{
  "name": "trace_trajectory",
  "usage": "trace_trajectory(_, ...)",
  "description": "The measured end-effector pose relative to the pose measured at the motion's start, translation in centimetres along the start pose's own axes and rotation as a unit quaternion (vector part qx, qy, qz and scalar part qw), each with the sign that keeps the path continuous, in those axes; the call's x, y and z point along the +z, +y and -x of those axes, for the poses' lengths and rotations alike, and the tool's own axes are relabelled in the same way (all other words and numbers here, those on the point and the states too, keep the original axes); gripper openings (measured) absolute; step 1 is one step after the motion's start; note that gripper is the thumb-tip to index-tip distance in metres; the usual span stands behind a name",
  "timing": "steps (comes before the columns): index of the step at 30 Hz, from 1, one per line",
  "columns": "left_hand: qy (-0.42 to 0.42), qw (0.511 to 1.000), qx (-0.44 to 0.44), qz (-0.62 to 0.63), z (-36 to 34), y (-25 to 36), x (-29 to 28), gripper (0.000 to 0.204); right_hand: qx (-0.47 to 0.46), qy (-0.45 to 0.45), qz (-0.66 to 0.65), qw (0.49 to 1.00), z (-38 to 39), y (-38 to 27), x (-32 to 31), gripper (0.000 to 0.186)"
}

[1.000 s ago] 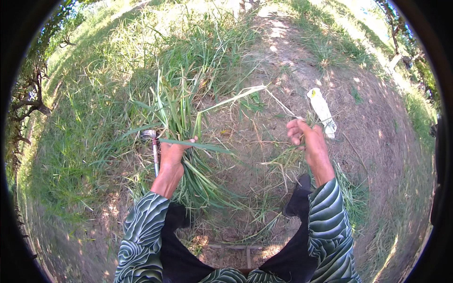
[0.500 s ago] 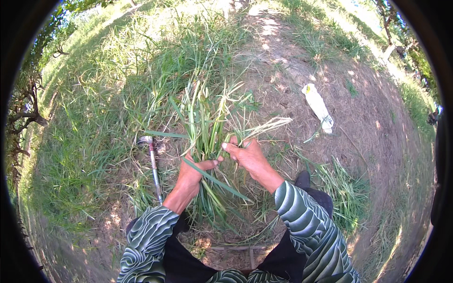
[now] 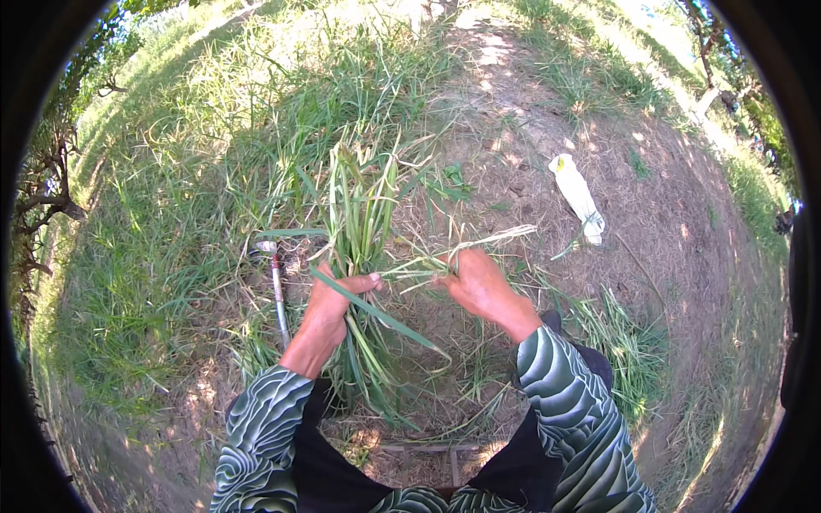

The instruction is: The person gathers cut grass from the ground and bundles it by hand. They repeatedly pick up handfuls of grass, align the stems, and twist them into compact bundles, placing each finished bundle on the ground.

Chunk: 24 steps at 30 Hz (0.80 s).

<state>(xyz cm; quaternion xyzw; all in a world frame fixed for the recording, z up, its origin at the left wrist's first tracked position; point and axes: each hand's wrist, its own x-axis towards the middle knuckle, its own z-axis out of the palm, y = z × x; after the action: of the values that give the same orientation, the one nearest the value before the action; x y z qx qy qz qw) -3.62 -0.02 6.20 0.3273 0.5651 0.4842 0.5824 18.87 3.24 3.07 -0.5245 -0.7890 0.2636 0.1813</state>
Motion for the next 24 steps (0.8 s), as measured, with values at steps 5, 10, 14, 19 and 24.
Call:
trace_trajectory(5, 0.055, 0.994, 0.032, 0.09, -1.3, 1.8, -5.4, 0.016, 0.093, 0.008, 0.091, 0.991, 0.2, 2.0, -3.0, 0.022)
trace_trajectory(10, 0.112, 0.986, 0.055, 0.108, -1.6, 2.3, -6.6, 0.016, 0.118, 0.14, 0.067, 0.981, 1.4, 4.7, -5.9, 0.022)
trace_trajectory(14, 0.094, 0.99, 0.024, 0.102, -1.5, 1.4, -5.8, 0.019, 0.154, 0.254, 0.001, 0.955, 1.8, 3.3, -6.6, 0.021)
trace_trajectory(19, 0.059, 0.997, 0.016, 0.04, -1.5, 0.1, -4.0, 0.022, 0.041, 0.351, -0.116, 0.928, 1.6, 1.8, -6.0, 0.014)
trace_trajectory(24, 0.048, 0.999, -0.017, -0.007, -0.6, -1.1, -1.0, 0.034, -0.101, 0.31, -0.075, 0.942, 0.8, 0.1, -3.9, 0.021)
